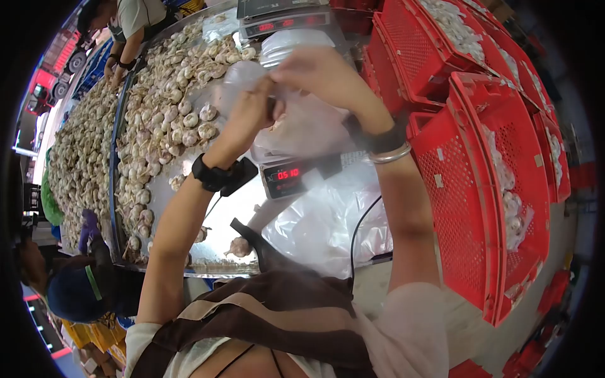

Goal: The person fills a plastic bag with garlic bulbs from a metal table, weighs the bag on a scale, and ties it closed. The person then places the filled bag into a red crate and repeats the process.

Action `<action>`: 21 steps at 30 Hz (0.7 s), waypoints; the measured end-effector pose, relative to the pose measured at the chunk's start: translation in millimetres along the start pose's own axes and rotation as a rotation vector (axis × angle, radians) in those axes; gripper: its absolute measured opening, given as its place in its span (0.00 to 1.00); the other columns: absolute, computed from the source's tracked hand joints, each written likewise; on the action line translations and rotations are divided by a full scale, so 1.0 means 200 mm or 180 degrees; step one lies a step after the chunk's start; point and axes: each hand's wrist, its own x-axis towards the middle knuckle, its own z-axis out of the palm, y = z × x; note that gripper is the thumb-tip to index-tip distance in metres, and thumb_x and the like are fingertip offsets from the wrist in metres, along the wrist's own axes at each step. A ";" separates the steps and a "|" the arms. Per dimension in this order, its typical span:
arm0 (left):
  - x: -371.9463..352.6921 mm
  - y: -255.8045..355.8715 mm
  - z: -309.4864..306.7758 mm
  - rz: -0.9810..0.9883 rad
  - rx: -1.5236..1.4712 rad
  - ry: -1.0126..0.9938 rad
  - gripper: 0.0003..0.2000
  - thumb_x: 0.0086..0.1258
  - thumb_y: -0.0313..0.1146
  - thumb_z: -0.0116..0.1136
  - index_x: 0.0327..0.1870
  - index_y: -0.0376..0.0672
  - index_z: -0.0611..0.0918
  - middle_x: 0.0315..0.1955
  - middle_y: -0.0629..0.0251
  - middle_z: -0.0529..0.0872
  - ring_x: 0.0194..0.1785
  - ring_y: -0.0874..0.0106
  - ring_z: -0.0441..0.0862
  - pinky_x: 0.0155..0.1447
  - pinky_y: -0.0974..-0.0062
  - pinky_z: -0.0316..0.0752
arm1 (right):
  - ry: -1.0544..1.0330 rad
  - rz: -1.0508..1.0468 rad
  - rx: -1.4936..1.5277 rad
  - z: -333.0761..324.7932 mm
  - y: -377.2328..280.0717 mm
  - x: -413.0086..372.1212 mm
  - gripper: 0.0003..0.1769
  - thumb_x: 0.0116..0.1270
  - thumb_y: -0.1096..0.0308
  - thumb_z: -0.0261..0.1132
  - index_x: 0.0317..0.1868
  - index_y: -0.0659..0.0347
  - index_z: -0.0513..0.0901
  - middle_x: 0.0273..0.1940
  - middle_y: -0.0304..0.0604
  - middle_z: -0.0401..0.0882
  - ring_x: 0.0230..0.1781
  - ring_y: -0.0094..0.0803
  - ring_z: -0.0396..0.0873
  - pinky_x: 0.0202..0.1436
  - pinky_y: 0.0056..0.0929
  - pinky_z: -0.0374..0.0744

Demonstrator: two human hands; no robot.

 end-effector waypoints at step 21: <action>-0.11 -0.47 -0.41 0.1022 0.3817 -0.0981 0.10 0.55 0.27 0.57 0.38 0.40 0.76 0.34 0.57 0.77 0.41 0.59 0.76 0.43 0.68 0.71 | 0.1591 0.1481 0.2571 0.07 0.96 -0.32 0.08 0.64 0.72 0.53 0.38 0.63 0.77 0.29 0.32 0.73 0.29 0.17 0.69 0.32 0.13 0.69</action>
